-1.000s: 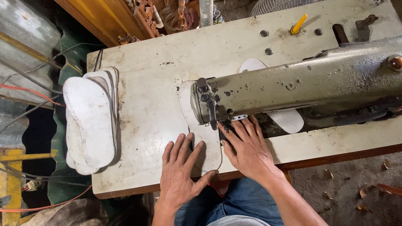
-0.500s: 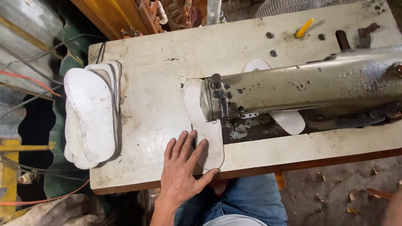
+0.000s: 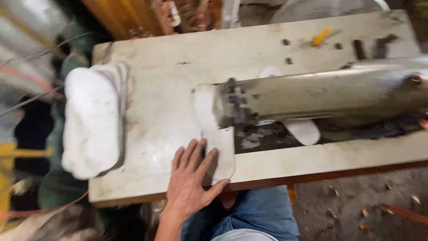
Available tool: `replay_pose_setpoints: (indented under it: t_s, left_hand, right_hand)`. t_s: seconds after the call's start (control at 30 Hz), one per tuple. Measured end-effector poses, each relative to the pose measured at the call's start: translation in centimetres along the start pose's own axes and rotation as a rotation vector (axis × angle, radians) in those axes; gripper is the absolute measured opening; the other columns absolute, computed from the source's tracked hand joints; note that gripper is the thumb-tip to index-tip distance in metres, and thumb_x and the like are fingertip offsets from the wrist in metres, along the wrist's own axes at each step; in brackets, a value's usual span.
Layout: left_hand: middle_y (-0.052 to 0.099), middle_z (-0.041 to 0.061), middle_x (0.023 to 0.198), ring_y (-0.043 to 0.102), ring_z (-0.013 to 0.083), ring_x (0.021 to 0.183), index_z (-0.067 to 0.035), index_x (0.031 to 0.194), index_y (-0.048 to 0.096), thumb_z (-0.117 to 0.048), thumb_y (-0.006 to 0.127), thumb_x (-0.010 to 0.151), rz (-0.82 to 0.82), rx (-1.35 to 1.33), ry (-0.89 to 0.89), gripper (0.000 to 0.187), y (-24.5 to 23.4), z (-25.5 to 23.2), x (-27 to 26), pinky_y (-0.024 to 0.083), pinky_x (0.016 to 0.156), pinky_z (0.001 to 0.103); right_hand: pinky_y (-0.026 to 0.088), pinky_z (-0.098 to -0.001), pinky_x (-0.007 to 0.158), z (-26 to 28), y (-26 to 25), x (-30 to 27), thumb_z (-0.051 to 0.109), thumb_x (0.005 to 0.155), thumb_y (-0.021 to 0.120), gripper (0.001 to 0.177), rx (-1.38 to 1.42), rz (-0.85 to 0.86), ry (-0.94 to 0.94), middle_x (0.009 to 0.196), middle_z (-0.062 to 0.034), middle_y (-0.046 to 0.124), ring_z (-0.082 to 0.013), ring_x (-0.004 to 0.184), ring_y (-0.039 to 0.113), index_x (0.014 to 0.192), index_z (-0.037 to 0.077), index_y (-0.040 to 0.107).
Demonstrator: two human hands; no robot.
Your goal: Using an industrial sewing machine to stitch the edges of shoe soles.
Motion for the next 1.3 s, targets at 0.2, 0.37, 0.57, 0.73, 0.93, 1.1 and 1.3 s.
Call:
replay_pose_setpoints:
  t_s: [0.2,0.37,0.57,0.73,0.93,1.1,1.3]
  left_hand:
    - [0.053,0.009,0.156,0.044,0.0307,0.148,-0.021,0.139,0.064,-0.068,0.069,0.082,-0.095,0.079,0.036,0.074,1.0,-0.7,0.3,0.029,0.122,0.049]
    - [0.056,0.008,0.154,0.047,0.0290,0.148,-0.023,0.139,0.064,-0.070,0.066,0.079,-0.144,0.150,0.035,0.076,2.0,-0.4,-0.2,0.032,0.122,0.047]
    - [0.054,0.006,0.157,0.045,0.0277,0.150,-0.025,0.141,0.063,-0.072,0.066,0.078,-0.115,0.167,0.020,0.079,2.4,-0.1,-0.4,0.032,0.123,0.048]
    - [0.053,0.005,0.157,0.045,0.0261,0.150,-0.026,0.141,0.063,-0.073,0.065,0.077,-0.110,0.177,0.006,0.080,2.4,-0.2,-0.4,0.032,0.123,0.047]
    - [0.053,0.005,0.158,0.046,0.0263,0.150,-0.025,0.140,0.063,-0.071,0.066,0.077,-0.123,0.174,0.016,0.078,2.4,-0.3,-0.4,0.033,0.122,0.047]
    - [0.053,0.005,0.157,0.046,0.0267,0.150,-0.025,0.142,0.062,-0.072,0.065,0.077,-0.117,0.180,0.011,0.079,2.5,-0.2,-0.5,0.033,0.122,0.047]
    - [0.052,0.006,0.158,0.044,0.0277,0.150,-0.024,0.142,0.062,-0.071,0.065,0.080,-0.102,0.168,0.012,0.078,1.9,-0.7,0.0,0.031,0.122,0.047]
  right_hand:
    - [0.033,-0.0425,0.109,13.6,-9.4,-7.1,0.058,0.125,0.026,0.057,-0.252,-0.174,0.350,0.138,-0.0243,0.056,-0.0338,0.129,0.051,0.139,0.020,0.067]
    - [0.046,-0.0386,0.086,24.1,-8.9,-6.2,0.058,0.117,0.044,0.047,-0.227,-0.240,0.557,0.125,-0.0066,0.071,-0.0208,0.110,0.063,0.128,0.026,0.076]
    - [0.046,-0.0465,0.085,27.9,-8.4,-5.8,0.053,0.114,0.042,0.044,-0.240,-0.204,0.671,0.140,-0.0107,0.065,-0.0275,0.120,0.060,0.129,0.025,0.072]
    - [0.041,-0.0437,0.064,25.8,-8.8,-5.5,0.037,0.130,0.046,0.045,-0.342,-0.173,0.392,0.096,-0.0149,0.066,-0.0254,0.084,0.058,0.122,0.002,0.072]
    - [0.053,-0.0292,0.073,26.6,-5.9,-6.0,0.053,0.115,0.045,0.041,0.131,-0.167,0.698,0.097,0.0020,0.073,-0.0095,0.086,0.067,0.116,0.022,0.072]
    - [0.056,-0.0359,0.079,28.3,-5.7,-7.5,0.050,0.118,0.035,0.051,0.030,-0.220,0.436,0.102,-0.0076,0.058,-0.0185,0.091,0.062,0.135,0.013,0.066]
    - [0.048,-0.0345,0.109,24.6,-6.6,-9.7,0.021,0.107,0.046,0.030,0.219,-0.392,0.260,0.142,-0.0077,0.059,-0.0198,0.128,0.056,0.133,0.024,0.061]
Point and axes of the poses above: each hand's wrist, its own x-axis towards the middle knuckle, its own y-axis out of the palm, z = x × y, the point moved 6 cm from there along x, towards the middle knuckle
